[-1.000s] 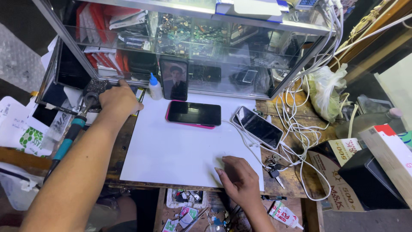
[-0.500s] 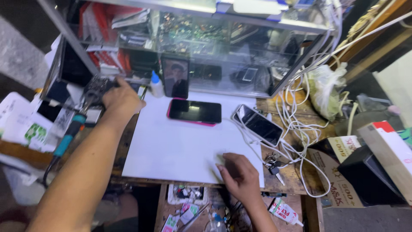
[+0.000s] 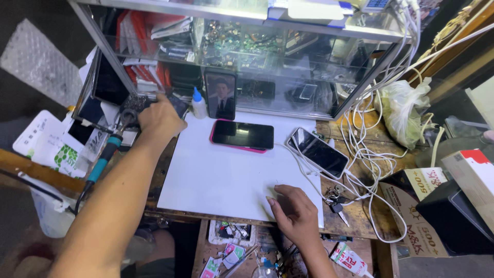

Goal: The person organizes a cluttered workbench, retrieves a stack of smartphone batteries, and then disassembles two smartphones. They remove the back covers and internal components, placing the parts on the table. The person handles various tools and electronic parts throughout the process.

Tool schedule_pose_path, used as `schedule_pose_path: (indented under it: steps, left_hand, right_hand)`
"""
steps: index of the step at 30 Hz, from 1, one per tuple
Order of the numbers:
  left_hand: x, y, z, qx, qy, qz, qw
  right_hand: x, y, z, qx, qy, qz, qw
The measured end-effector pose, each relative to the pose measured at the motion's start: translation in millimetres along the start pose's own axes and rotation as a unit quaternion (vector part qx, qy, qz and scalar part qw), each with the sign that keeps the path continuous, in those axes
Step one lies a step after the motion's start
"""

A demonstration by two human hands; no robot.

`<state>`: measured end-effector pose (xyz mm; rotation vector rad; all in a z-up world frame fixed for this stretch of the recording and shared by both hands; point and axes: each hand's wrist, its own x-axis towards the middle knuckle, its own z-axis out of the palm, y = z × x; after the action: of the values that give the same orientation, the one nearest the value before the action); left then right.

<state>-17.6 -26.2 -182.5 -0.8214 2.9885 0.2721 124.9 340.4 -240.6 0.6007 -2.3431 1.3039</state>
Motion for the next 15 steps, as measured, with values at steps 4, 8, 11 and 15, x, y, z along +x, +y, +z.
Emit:
schedule_pose_path:
  steps: [4,8,11,15]
  left_hand:
    - [-35.1,0.1,-24.8,-0.055,0.022,-0.005,0.998]
    - [-73.0,-7.8,-27.3,-0.166,0.049,0.03,0.985]
    - [-107.1,-7.1,15.3,-0.338,0.087,0.11,0.931]
    - [-149.5,5.8,61.7,-0.448,0.133,0.115,0.877]
  right_hand:
    - [-2.5,3.8,-3.1,0.006,-0.005,-0.002,1.0]
    - [0.5,2.1,1.3,0.01,-0.005,0.01,1.0]
    - [5.2,1.2,-6.3,0.023,-0.007,0.063,0.998]
    - [49.4,10.1,-54.1,-0.002,0.055,-0.076,0.996]
